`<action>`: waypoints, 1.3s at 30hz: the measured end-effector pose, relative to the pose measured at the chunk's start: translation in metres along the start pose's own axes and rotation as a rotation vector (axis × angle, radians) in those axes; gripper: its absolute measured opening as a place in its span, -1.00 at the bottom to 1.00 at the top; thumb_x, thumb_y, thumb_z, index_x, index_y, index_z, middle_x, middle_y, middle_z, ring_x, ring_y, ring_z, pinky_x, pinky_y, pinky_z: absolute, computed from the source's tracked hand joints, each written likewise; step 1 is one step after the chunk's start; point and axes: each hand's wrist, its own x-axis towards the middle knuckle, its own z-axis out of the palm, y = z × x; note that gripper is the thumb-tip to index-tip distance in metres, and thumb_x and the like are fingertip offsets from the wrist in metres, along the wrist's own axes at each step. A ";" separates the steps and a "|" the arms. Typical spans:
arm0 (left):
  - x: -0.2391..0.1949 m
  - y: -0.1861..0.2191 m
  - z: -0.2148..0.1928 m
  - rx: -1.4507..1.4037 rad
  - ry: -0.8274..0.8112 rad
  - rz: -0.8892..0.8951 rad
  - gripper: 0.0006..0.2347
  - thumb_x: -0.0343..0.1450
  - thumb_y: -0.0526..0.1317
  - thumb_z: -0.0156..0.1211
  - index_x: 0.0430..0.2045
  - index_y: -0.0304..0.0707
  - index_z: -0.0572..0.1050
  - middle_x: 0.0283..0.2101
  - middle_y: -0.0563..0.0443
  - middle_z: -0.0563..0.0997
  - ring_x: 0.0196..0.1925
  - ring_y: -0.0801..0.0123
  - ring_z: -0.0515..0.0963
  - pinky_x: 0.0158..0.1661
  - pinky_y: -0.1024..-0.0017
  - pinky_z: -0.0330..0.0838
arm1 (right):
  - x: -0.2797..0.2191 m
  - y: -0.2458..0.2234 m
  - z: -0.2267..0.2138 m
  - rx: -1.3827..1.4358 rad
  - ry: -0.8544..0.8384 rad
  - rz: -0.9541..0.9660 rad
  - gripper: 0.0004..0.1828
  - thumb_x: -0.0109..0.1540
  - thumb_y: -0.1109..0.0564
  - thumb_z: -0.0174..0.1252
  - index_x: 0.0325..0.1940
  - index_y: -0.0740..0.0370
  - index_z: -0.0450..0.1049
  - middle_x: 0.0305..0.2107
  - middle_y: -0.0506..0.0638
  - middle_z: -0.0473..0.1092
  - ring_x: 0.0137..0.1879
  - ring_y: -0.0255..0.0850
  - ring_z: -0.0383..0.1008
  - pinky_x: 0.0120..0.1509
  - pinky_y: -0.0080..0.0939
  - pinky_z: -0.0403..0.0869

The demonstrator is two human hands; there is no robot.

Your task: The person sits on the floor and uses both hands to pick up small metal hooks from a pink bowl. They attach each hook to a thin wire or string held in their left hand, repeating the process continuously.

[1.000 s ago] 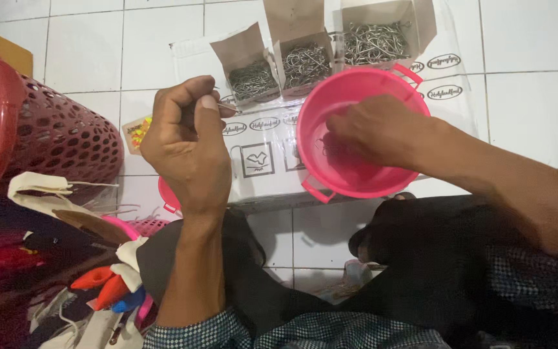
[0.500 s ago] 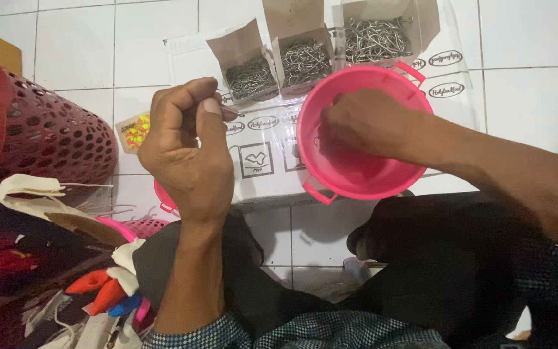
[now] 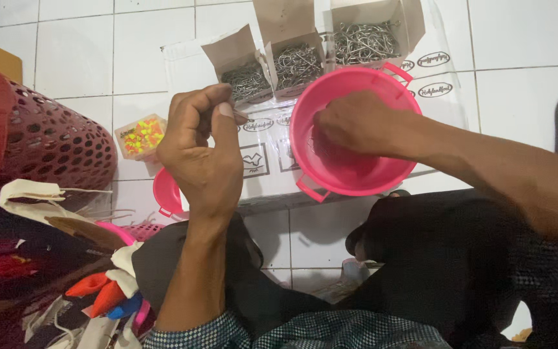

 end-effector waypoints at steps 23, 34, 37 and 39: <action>-0.018 -0.013 0.022 -0.144 -0.282 0.140 -0.87 0.46 -0.36 0.14 -0.18 -0.37 0.59 -0.28 -0.10 0.58 -0.37 0.38 0.59 -0.40 0.43 0.47 | -0.073 0.007 -0.056 0.538 0.043 0.055 -0.76 0.33 0.09 -0.10 -0.15 0.09 0.51 -0.49 0.14 0.60 -0.25 0.08 0.68 -0.06 0.13 0.59; -0.022 0.007 0.021 -0.159 -0.419 0.297 -0.92 0.47 -0.43 0.20 -0.21 -0.37 0.55 -0.25 -0.08 0.61 -0.25 0.26 0.53 -0.31 0.44 0.46 | -0.119 -0.022 -0.110 0.567 0.079 -0.004 -0.86 0.35 -0.04 0.03 -0.17 -0.10 0.50 -0.58 -0.21 0.62 -0.44 -0.35 0.65 -0.29 -0.26 0.48; -0.022 0.007 0.021 -0.171 -0.405 0.292 -0.96 0.45 -0.46 0.19 -0.32 -0.36 0.55 -0.31 -0.06 0.59 -0.29 0.29 0.51 -0.35 0.47 0.43 | -0.121 -0.028 -0.118 0.736 0.092 0.010 -0.89 0.32 0.02 0.12 -0.19 -0.05 0.56 -0.64 -0.17 0.60 -0.46 -0.37 0.60 -0.31 -0.30 0.44; -0.021 0.007 0.020 -0.177 -0.399 0.279 -0.96 0.45 -0.45 0.19 -0.34 -0.35 0.54 -0.33 -0.04 0.58 -0.32 0.32 0.50 -0.37 0.48 0.42 | -0.119 -0.029 -0.117 0.877 0.119 -0.017 -0.90 0.30 0.09 0.16 -0.20 0.04 0.59 -0.67 -0.11 0.58 -0.48 -0.35 0.58 -0.35 -0.31 0.43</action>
